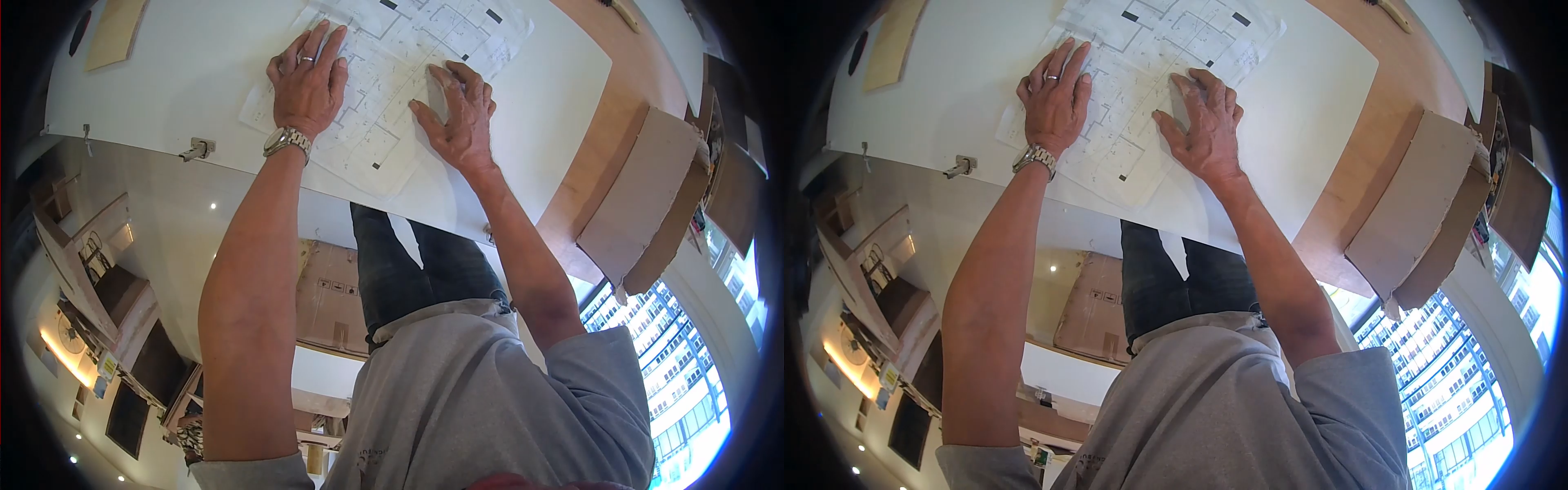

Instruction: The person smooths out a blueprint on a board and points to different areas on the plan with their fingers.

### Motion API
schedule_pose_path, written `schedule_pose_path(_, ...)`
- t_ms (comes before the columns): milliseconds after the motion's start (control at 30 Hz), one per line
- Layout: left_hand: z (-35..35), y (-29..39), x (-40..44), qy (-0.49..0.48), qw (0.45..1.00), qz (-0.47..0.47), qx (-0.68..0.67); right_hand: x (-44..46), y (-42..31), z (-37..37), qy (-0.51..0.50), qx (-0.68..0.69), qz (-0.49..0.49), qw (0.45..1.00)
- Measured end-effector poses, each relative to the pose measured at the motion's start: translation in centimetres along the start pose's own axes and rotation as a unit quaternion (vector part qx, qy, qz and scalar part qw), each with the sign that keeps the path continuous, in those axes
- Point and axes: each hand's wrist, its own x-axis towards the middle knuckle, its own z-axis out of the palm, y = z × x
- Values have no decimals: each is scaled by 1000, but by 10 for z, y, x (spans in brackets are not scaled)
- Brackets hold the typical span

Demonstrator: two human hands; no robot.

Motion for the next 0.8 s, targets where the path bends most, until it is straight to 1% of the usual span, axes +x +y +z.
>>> schedule_pose_path(800,-3,1,0,-9,1000,-5,5,0,2,1,1,-6,-9,1000)
